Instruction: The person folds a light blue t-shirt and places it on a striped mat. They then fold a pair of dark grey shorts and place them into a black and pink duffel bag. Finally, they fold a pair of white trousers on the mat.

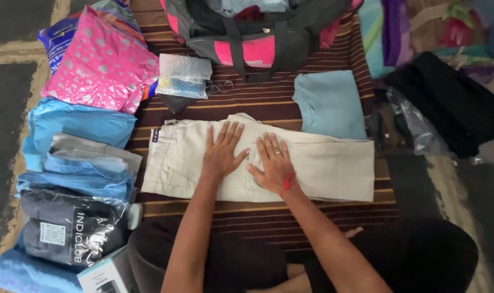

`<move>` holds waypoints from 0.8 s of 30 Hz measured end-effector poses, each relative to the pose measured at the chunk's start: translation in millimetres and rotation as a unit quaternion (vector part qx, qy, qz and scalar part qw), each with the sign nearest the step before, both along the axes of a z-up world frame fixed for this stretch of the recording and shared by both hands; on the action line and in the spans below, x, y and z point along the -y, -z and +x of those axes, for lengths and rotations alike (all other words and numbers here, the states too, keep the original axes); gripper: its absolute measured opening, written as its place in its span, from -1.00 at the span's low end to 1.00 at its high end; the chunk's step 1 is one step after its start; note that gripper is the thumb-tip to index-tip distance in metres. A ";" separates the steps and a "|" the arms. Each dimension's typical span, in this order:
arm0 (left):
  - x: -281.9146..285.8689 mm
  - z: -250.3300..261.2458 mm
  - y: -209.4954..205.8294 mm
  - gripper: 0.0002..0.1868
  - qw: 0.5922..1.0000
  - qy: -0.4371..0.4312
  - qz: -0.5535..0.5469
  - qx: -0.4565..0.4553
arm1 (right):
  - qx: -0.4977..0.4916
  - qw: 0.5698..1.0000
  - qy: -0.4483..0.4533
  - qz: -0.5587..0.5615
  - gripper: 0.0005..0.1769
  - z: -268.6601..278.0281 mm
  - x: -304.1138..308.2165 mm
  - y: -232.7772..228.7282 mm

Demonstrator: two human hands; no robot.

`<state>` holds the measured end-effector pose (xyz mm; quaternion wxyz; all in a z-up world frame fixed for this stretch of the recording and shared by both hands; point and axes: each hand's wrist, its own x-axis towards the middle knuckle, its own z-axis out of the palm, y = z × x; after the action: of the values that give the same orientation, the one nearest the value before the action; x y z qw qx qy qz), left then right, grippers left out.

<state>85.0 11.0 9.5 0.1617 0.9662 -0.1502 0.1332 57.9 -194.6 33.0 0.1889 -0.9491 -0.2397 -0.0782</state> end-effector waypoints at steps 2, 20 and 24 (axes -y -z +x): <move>-2.6 -8.1 2.1 -0.12 0.999 -0.017 0.032 0.002 | 0.004 0.999 0.001 -0.035 -0.05 -7.9 13.0 -4.1; -151.7 -63.7 -33.5 0.77 0.891 -0.210 0.012 -0.402 | 0.033 0.997 -0.001 -0.075 -0.04 -26.8 60.5 -10.0; -156.7 -59.5 -24.2 0.81 0.888 -0.217 0.017 -0.404 | 0.041 0.997 -0.005 -0.071 -0.04 -28.6 61.0 -7.4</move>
<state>25.5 167.7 33.8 0.1590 0.9476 0.1395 -0.2393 29.3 -255.6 40.4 0.1111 -0.9548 -0.2574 -0.0992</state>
